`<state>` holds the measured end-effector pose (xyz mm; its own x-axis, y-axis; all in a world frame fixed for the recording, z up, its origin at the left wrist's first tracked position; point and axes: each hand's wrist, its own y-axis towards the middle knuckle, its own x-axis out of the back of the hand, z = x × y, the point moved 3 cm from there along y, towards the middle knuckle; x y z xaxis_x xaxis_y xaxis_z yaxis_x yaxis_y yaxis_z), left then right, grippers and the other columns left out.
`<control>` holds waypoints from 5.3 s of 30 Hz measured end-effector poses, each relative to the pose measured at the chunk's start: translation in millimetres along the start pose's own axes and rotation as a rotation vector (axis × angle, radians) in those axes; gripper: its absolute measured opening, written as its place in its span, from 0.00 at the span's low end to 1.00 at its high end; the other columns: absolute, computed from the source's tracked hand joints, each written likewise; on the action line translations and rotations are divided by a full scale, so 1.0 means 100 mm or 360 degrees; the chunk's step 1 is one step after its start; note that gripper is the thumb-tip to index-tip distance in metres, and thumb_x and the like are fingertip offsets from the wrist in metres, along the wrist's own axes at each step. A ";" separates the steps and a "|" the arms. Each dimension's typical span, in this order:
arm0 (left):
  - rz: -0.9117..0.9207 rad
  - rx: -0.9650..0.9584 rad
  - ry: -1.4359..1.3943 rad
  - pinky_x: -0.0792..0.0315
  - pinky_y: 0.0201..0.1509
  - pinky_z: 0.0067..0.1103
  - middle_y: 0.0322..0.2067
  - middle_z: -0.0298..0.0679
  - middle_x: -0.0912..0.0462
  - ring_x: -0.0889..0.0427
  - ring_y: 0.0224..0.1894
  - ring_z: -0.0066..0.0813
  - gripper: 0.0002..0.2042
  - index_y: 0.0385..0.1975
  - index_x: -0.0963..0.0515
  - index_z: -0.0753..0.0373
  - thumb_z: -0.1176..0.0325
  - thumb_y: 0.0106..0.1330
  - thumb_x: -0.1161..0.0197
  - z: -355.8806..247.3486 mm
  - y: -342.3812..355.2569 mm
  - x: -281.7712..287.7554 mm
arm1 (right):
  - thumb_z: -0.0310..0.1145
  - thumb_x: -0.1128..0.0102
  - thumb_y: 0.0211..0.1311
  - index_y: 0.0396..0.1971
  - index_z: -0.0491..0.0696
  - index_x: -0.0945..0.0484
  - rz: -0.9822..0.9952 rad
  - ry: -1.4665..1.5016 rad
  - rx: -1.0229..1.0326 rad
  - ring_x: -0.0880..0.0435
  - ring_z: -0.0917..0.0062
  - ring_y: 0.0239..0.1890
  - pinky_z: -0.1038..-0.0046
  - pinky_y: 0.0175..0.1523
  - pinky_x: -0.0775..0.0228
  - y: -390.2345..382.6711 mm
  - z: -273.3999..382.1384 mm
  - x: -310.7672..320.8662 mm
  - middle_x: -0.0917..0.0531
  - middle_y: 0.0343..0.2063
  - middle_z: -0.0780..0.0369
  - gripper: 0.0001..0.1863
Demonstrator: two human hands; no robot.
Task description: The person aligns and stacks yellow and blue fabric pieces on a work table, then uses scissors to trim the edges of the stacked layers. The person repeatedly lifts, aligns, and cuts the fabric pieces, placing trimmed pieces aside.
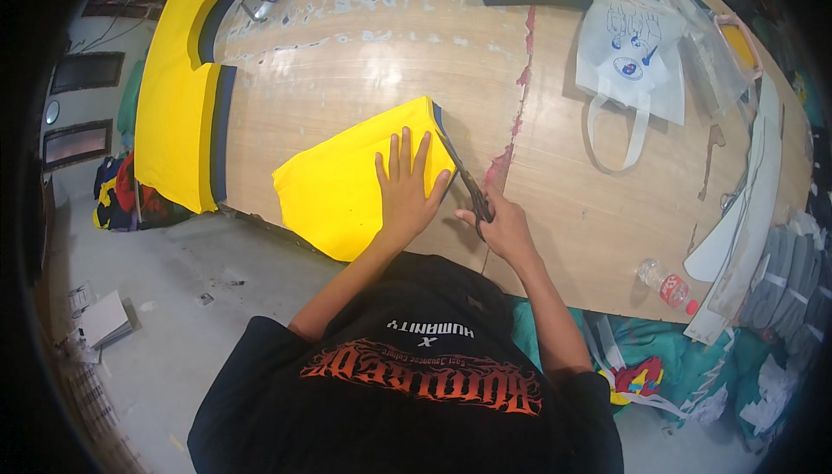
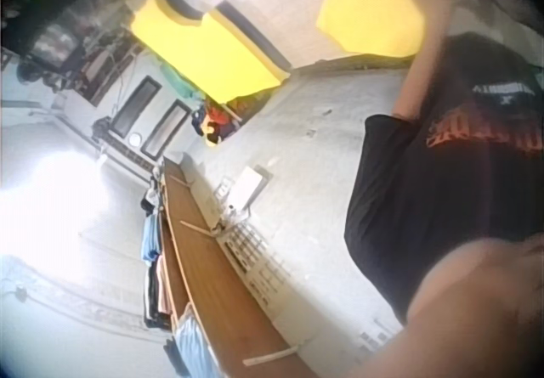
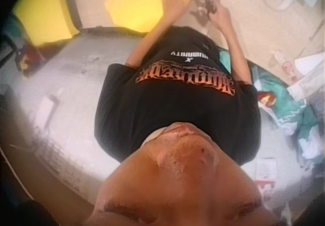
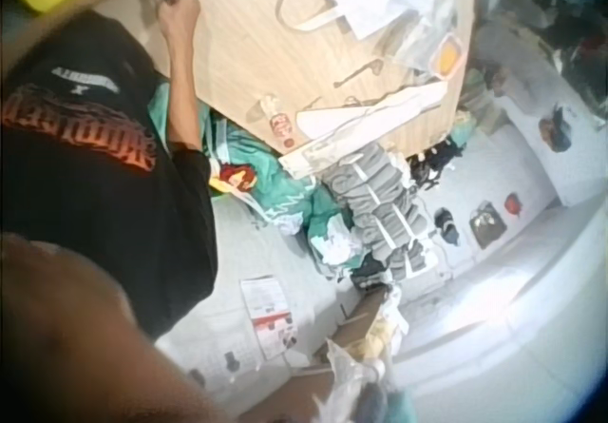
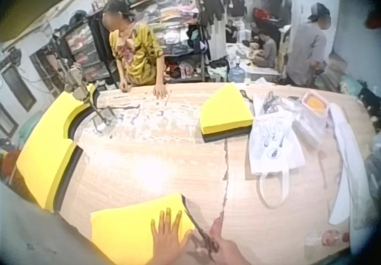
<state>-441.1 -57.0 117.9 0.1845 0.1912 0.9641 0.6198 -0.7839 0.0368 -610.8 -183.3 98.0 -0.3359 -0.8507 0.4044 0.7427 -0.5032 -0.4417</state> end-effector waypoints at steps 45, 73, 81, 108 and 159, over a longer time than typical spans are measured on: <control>0.0011 -0.0002 -0.0004 0.63 0.84 0.59 0.85 0.53 0.50 0.54 0.87 0.56 0.36 0.84 0.40 0.54 0.44 0.81 0.46 -0.02 -0.01 0.04 | 0.50 0.16 0.61 0.47 0.43 0.19 -0.0016 0.0138 0.0048 0.19 0.77 0.23 0.69 0.30 0.26 0.24 0.07 -0.05 0.21 0.20 0.62 0.30; -0.0358 -0.0177 -0.0192 0.50 0.82 0.53 0.77 0.52 0.34 0.40 0.80 0.56 0.32 0.78 0.34 0.60 0.52 0.80 0.40 0.19 0.10 0.19 | 0.59 0.16 0.56 0.49 0.42 0.27 -0.0067 -0.0011 -0.0135 0.08 0.58 0.34 0.60 0.41 0.17 0.11 0.41 0.11 0.13 0.31 0.52 0.40; -0.0281 -0.0216 -0.0298 0.41 0.78 0.49 0.67 0.50 0.21 0.26 0.70 0.51 0.25 0.71 0.26 0.60 0.53 0.82 0.43 0.69 0.74 0.03 | 0.63 0.13 0.47 0.53 0.42 0.30 -0.0274 -0.0358 0.0004 0.10 0.49 0.44 0.56 0.50 0.19 0.19 0.33 0.11 0.13 0.36 0.48 0.49; -0.0298 -0.0176 -0.0558 0.27 0.61 0.38 0.48 0.45 0.12 0.16 0.51 0.46 0.21 0.56 0.17 0.59 0.48 0.78 0.39 0.85 0.85 0.06 | 0.51 0.16 0.58 0.24 0.44 0.21 -0.0285 -0.0362 -0.0458 0.13 0.71 0.26 0.67 0.36 0.23 -0.18 1.36 -0.03 0.14 0.19 0.60 0.26; -0.0233 -0.0177 -0.0493 0.28 0.62 0.39 0.50 0.45 0.12 0.17 0.53 0.47 0.24 0.57 0.18 0.61 0.46 0.78 0.39 0.82 0.87 0.07 | 0.64 0.21 0.57 0.49 0.39 0.20 -0.0374 -0.0566 -0.0407 0.09 0.48 0.47 0.52 0.52 0.18 0.36 1.18 -0.30 0.10 0.41 0.44 0.41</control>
<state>-323.8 -75.3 106.8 0.3329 0.4630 0.8214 0.5730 -0.7912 0.2137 -505.4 -157.7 164.6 -0.2255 -0.6278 0.7450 0.4900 -0.7340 -0.4702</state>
